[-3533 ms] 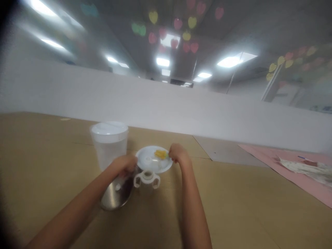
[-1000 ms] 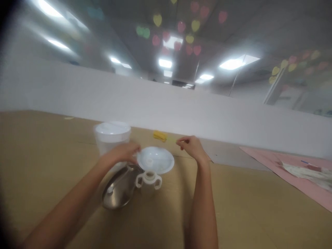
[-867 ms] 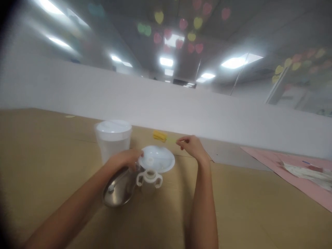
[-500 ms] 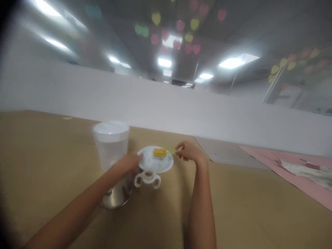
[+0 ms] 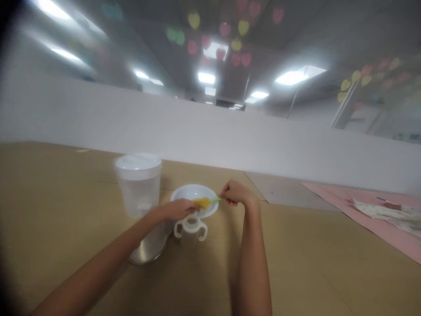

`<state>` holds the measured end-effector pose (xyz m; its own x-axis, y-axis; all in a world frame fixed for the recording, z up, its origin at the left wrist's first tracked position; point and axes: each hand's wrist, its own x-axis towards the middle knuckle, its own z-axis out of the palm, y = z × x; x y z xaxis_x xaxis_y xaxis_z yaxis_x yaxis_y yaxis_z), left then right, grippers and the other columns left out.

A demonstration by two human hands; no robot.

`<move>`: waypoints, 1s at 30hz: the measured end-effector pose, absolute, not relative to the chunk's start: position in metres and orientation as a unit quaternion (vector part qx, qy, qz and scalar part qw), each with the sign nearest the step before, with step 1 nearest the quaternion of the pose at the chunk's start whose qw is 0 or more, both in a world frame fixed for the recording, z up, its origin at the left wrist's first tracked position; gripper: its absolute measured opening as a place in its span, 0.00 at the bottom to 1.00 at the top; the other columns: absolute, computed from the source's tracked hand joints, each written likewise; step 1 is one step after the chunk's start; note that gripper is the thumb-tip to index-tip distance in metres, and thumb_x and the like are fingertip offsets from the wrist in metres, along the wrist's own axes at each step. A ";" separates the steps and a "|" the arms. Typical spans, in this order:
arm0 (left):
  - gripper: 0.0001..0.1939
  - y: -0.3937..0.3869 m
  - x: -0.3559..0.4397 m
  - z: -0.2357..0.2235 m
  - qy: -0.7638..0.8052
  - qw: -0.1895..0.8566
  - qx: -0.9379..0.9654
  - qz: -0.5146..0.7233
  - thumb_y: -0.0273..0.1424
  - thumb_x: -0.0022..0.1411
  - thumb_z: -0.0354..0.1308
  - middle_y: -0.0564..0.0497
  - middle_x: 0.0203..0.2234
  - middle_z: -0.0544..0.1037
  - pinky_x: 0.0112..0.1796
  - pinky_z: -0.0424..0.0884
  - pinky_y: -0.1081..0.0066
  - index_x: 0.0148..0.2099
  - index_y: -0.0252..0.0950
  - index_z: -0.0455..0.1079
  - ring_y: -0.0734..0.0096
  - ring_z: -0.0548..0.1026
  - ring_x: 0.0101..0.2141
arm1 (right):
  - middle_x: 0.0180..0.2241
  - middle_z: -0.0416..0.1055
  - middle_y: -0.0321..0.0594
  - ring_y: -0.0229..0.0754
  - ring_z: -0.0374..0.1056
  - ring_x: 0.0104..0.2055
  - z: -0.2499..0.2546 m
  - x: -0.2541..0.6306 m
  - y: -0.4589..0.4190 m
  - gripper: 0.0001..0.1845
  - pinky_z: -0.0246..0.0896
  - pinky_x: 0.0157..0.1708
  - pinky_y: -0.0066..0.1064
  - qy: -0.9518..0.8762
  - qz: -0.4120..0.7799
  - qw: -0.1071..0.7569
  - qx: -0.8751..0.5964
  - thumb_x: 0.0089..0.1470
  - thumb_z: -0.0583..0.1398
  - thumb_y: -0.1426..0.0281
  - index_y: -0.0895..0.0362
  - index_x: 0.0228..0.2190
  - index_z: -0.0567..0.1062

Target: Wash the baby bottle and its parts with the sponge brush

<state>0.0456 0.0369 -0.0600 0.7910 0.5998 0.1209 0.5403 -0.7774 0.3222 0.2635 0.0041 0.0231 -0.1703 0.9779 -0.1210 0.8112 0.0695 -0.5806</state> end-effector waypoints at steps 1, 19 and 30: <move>0.16 0.040 0.045 -0.063 0.300 0.149 0.936 0.113 0.29 0.59 0.44 0.48 0.43 0.74 0.43 0.63 0.71 0.45 0.38 0.69 0.66 0.72 0.42 | 0.11 0.62 0.34 0.28 0.54 0.12 0.023 0.264 0.004 0.11 0.49 0.12 0.22 -0.719 0.266 0.151 -0.624 0.40 0.57 0.70 0.59 0.11 0.65; 0.15 0.045 0.041 -0.054 0.410 0.141 0.863 0.260 0.35 0.53 0.53 0.47 0.31 0.78 0.36 0.66 0.70 0.40 0.36 0.73 0.66 0.74 0.32 | 0.14 0.63 0.35 0.30 0.54 0.13 0.029 0.264 0.001 0.09 0.46 0.13 0.24 -0.700 0.181 0.197 -0.662 0.42 0.56 0.67 0.59 0.18 0.70; 0.09 0.042 0.026 -0.021 0.406 0.188 0.744 0.495 0.25 0.45 0.53 0.51 0.26 0.74 0.30 0.71 0.73 0.34 0.34 0.64 0.74 0.73 0.27 | 0.16 0.60 0.33 0.29 0.51 0.16 0.038 0.261 -0.012 0.15 0.45 0.15 0.23 -0.707 0.217 0.326 -0.589 0.45 0.55 0.61 0.60 0.24 0.72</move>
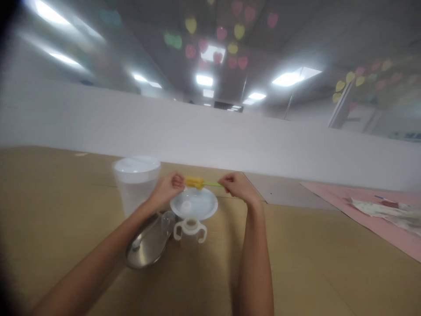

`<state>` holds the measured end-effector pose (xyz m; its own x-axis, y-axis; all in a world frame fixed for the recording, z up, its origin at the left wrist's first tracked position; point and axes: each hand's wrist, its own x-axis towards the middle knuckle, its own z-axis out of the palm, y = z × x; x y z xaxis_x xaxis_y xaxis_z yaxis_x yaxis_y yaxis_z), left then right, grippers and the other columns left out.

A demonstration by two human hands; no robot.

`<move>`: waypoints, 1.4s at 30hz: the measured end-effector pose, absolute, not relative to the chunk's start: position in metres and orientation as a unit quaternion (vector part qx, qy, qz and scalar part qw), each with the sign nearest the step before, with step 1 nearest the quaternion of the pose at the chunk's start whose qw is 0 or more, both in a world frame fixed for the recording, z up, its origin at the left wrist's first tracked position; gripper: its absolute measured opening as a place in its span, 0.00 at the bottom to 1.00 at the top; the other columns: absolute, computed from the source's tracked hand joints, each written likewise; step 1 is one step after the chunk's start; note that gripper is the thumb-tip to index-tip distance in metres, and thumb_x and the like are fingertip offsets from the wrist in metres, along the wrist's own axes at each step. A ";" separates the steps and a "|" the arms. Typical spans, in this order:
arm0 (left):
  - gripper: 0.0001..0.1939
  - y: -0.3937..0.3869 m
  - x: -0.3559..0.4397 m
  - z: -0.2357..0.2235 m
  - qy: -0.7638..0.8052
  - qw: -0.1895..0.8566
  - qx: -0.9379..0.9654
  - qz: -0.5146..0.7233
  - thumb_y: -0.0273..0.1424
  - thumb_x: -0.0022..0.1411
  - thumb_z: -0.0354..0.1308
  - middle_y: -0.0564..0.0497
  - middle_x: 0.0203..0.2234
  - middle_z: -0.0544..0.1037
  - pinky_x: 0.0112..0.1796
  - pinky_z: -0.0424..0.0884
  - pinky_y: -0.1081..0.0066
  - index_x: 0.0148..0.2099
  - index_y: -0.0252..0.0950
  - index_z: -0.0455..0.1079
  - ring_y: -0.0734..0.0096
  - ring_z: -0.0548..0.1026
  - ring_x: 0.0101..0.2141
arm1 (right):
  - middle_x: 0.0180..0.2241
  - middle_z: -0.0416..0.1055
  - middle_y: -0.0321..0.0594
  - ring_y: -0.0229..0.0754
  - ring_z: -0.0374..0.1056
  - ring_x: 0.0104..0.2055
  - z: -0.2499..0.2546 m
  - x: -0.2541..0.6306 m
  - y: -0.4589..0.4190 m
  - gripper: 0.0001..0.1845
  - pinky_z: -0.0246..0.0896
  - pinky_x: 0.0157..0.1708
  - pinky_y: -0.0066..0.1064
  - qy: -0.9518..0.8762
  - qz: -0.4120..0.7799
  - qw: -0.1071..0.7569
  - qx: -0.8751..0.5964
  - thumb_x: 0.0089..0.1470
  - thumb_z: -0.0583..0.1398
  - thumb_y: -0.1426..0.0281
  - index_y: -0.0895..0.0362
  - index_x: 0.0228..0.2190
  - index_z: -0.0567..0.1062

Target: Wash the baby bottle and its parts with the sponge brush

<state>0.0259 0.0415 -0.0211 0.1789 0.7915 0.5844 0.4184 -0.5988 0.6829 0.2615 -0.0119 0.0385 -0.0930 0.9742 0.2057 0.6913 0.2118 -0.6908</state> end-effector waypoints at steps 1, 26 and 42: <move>0.11 0.040 0.025 -0.018 0.404 0.203 0.732 0.510 0.24 0.44 0.53 0.51 0.26 0.74 0.30 0.71 0.73 0.35 0.34 0.64 0.73 0.74 0.27 | 0.16 0.60 0.33 0.29 0.50 0.16 0.038 0.260 -0.012 0.15 0.44 0.15 0.23 -0.711 0.222 0.319 -0.586 0.45 0.55 0.60 0.60 0.24 0.72; 0.09 0.018 -0.002 0.019 0.421 0.111 0.761 0.481 0.29 0.48 0.53 0.49 0.29 0.75 0.34 0.70 0.71 0.34 0.33 0.68 0.70 0.73 0.31 | 0.16 0.60 0.33 0.30 0.50 0.19 0.036 0.254 -0.004 0.15 0.43 0.17 0.23 -0.705 0.172 0.356 -0.589 0.43 0.56 0.61 0.60 0.23 0.74; 0.10 0.001 0.023 -0.014 0.519 0.044 0.846 -0.115 0.21 0.36 0.62 0.37 0.29 0.77 0.26 0.67 0.70 0.28 0.26 0.74 0.58 0.75 0.29 | 0.15 0.66 0.35 0.31 0.60 0.14 0.008 0.228 0.031 0.06 0.51 0.12 0.21 -0.708 0.204 0.261 -0.624 0.43 0.55 0.74 0.62 0.22 0.72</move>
